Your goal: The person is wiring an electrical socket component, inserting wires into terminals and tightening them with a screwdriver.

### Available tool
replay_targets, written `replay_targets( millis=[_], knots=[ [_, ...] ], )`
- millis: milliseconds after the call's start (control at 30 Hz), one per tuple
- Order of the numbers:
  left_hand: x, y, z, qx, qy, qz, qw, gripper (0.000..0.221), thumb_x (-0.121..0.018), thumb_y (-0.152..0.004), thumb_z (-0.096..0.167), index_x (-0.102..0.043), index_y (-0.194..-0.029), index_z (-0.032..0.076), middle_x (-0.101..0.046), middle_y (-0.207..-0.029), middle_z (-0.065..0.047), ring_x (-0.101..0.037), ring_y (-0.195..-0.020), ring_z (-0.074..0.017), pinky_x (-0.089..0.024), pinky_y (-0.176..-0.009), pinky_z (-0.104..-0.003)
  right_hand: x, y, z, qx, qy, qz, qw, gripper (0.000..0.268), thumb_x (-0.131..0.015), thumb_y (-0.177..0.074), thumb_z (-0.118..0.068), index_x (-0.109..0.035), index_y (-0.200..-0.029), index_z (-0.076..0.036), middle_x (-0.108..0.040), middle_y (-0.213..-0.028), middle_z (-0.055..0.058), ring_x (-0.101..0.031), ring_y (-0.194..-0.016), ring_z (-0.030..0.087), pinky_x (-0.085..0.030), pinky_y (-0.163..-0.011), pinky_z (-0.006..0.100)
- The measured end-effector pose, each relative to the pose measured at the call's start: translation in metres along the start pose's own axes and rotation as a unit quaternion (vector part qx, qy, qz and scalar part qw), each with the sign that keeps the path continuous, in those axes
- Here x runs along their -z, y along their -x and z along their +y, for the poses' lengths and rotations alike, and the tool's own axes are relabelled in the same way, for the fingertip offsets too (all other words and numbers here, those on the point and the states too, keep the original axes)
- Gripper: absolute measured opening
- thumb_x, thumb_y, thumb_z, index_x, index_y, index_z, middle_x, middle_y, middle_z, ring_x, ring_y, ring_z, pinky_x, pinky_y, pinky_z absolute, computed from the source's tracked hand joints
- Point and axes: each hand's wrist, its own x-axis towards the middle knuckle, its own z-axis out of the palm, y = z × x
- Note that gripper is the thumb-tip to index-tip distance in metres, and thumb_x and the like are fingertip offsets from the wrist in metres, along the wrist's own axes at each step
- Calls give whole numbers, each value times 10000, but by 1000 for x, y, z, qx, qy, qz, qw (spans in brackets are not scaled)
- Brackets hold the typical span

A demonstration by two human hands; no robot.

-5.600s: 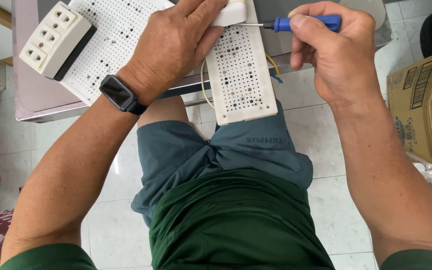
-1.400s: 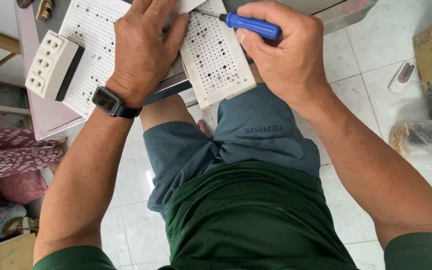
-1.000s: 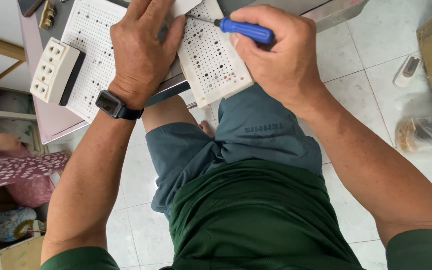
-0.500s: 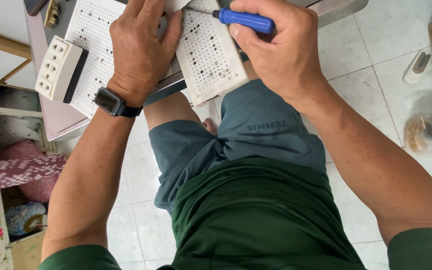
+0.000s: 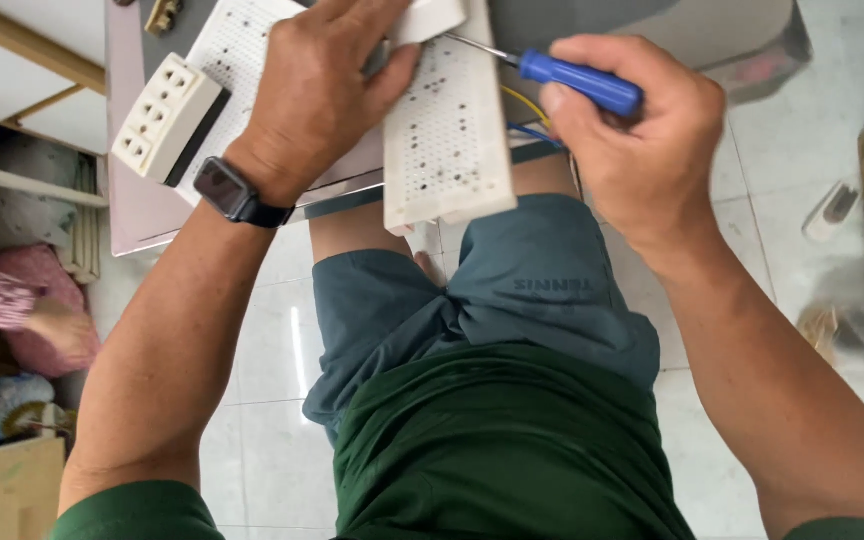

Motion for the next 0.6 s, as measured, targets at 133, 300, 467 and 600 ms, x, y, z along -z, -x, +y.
replay_targets(
  millis=[133,300,467,600],
  knots=[
    [-1,1,2,-7,18,-4,1000,335,-717,-967,96,-602,-1269,12,-683,-1082,-160,-665,-795,-332,-530,-645,-421,-2,-2,-3,-26,-16,-8,999,149,-676,-974,102,-658,-1121,114,-664,-984,200,-708,-789,262,-583,-714,291],
    [-8,8,-4,-3,33,1,999,363,-740,-988,95,-567,-1299,22,-651,-1226,-152,-695,-857,-338,-547,-668,-409,-2,-9,6,-33,-4,-47,998,153,-685,-991,103,-657,-1141,117,-670,-969,208,-693,-775,251,-569,-705,298],
    [-5,7,-14,-17,2,-11,1000,471,-770,-980,135,-523,-1373,54,-674,-1182,-142,-668,-868,-332,-501,-620,-417,-1,-21,7,-11,42,-71,997,164,-687,-1027,97,-659,-1181,147,-678,-994,233,-707,-806,268,-558,-716,308],
    [6,2,-11,-14,49,-12,999,396,-697,-1003,95,-518,-1336,-24,-640,-1250,-200,-691,-1012,-367,-556,-774,-429,-6,-16,9,3,76,-62,995,201,-673,-998,77,-648,-1189,134,-686,-943,233,-703,-798,278,-586,-696,327]
  ],
)
